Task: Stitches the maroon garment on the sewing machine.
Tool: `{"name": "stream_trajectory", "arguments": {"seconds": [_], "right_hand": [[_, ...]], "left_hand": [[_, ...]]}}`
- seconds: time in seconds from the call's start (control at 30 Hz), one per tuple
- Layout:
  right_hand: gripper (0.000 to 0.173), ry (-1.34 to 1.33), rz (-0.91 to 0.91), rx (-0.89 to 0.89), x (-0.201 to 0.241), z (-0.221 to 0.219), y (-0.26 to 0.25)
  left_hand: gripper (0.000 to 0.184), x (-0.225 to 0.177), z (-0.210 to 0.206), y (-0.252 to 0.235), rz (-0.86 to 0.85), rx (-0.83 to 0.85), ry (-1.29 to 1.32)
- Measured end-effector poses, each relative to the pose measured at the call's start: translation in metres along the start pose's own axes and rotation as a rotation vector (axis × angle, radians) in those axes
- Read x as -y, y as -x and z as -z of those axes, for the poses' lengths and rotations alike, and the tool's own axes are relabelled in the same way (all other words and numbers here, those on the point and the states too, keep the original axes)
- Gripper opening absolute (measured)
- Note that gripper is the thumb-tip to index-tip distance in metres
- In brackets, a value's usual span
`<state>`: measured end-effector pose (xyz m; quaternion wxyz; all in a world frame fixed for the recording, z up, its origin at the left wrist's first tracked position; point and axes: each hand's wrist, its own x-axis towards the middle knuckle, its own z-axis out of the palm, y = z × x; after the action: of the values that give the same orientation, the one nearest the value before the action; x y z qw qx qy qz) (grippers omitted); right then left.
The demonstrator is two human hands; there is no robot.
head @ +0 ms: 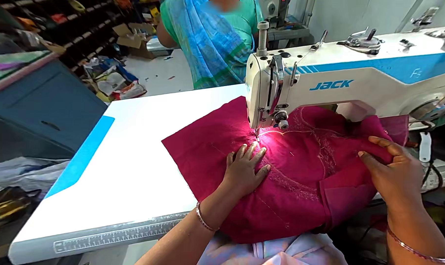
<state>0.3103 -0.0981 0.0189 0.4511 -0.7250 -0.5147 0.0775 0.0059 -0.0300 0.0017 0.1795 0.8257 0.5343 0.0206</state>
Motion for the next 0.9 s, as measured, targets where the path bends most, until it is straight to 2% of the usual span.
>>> {"name": "stream_trajectory", "arguments": {"seconds": [0.4, 0.53, 0.7, 0.9], "right_hand": [[0.040, 0.012, -0.013, -0.009, 0.0029, 0.0011, -0.0064], [0.040, 0.016, -0.012, -0.009, 0.0029, 0.0011, -0.0066], [0.040, 0.027, -0.003, -0.011, -0.0001, 0.0012, -0.0063], [0.041, 0.014, -0.013, -0.011, 0.0010, -0.0005, -0.0060]], "left_hand": [[0.056, -0.0056, -0.0028, 0.0029, 0.004, -0.060, 0.001], [0.058, -0.0036, -0.0023, -0.0003, 0.020, -0.016, -0.006], [0.056, -0.0035, -0.0041, 0.0016, -0.003, -0.065, -0.012], [0.058, -0.0018, -0.0034, -0.0021, 0.019, -0.024, 0.001]]}}
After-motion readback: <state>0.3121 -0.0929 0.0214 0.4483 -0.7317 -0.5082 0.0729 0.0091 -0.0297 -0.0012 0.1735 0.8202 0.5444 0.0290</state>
